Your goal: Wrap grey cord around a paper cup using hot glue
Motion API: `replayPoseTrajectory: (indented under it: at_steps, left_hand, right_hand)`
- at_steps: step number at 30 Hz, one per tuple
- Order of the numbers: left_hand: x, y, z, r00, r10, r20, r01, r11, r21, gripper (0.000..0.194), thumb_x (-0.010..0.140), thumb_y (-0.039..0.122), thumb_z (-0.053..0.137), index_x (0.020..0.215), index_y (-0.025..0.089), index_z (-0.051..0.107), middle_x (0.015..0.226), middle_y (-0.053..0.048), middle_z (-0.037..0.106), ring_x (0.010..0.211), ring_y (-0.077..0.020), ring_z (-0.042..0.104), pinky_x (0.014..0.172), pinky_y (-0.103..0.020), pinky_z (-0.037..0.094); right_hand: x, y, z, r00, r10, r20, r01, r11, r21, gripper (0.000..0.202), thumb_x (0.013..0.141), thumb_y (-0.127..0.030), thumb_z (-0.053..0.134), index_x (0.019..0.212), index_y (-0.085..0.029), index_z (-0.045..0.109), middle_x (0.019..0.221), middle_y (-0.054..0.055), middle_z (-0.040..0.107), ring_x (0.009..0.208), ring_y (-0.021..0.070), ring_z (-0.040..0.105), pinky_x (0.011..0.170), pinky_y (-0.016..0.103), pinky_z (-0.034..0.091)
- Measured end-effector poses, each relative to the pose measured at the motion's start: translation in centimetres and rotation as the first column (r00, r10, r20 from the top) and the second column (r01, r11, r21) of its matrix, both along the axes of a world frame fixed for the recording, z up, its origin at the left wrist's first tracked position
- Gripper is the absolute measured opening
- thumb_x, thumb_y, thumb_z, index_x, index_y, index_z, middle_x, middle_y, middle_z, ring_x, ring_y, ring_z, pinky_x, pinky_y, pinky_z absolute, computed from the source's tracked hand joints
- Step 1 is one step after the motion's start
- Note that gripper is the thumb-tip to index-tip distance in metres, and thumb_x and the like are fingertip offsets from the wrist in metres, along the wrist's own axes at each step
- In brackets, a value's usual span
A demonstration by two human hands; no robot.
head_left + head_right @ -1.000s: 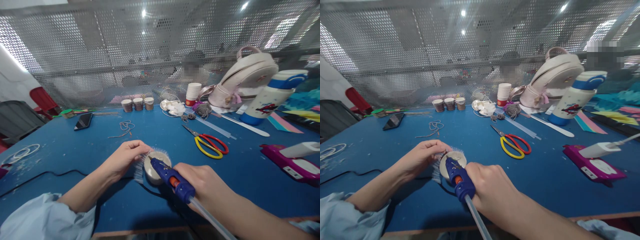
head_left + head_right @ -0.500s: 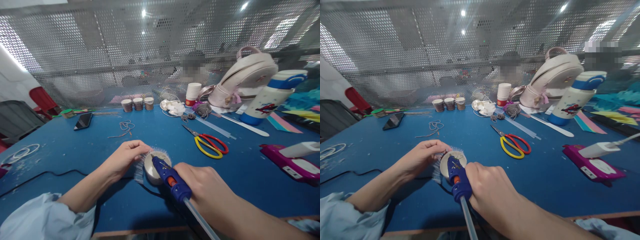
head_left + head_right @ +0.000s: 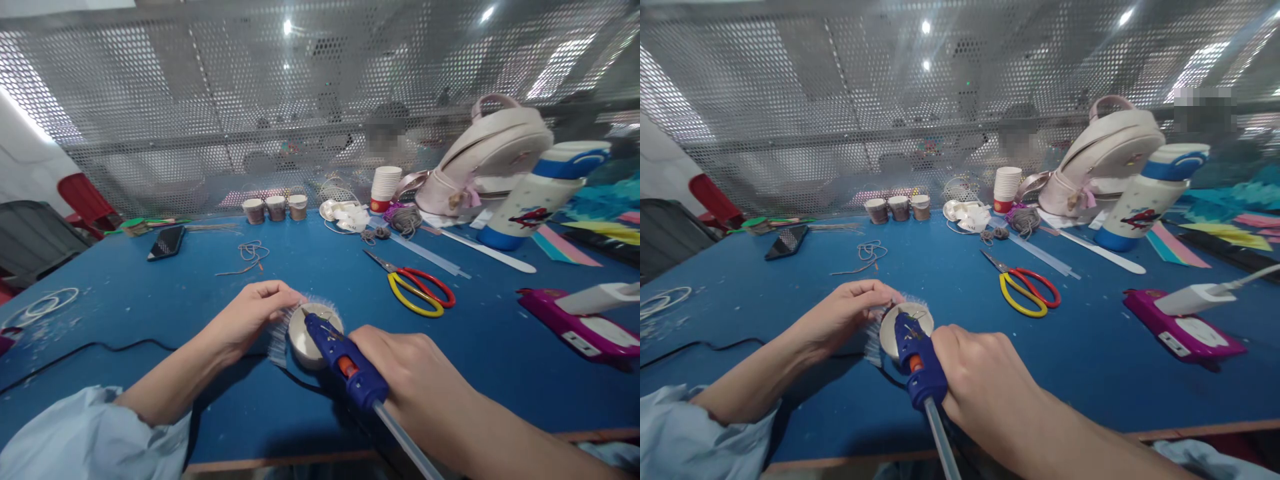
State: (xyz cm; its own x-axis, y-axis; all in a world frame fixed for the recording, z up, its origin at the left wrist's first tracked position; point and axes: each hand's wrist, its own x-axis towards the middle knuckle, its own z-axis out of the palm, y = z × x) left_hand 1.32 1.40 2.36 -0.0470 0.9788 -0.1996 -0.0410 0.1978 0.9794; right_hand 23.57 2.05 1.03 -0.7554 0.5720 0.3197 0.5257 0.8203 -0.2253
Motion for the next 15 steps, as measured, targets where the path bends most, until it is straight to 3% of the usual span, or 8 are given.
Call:
replayPoseTrajectory:
  at_steps: [6, 15]
  left_hand:
    - [0.00, 0.09, -0.14, 1.000, 0.013, 0.012, -0.013, 1.000, -0.004, 0.017, 0.065, 0.032, 0.073, 0.065, 0.015, 0.068, 0.080, -0.006, 0.068, 0.068, -0.0139, 0.055, 0.061, -0.025, 0.038]
    - [-0.11, 0.04, -0.22, 1.000, -0.005, 0.014, 0.005, 1.000, -0.005, 0.015, 0.068, 0.029, 0.071, 0.066, 0.015, 0.068, 0.078, -0.004, 0.067, 0.066, -0.0125, 0.055, 0.061, -0.025, 0.039]
  right_hand:
    - [-0.12, -0.13, 0.24, 0.998, -0.038, 0.049, 0.037, 0.999, 0.027, 0.008, 0.076, -0.010, 0.049, 0.074, -0.017, 0.053, 0.061, 0.001, 0.059, 0.047, 0.0125, 0.052, 0.046, 0.026, 0.020]
    - [-0.38, 0.14, 0.39, 0.997, 0.064, 0.037, -0.062, 0.997, -0.056, 0.008, 0.080, -0.013, 0.046, 0.076, -0.017, 0.051, 0.066, 0.002, 0.060, 0.053, 0.0137, 0.054, 0.049, 0.025, 0.027]
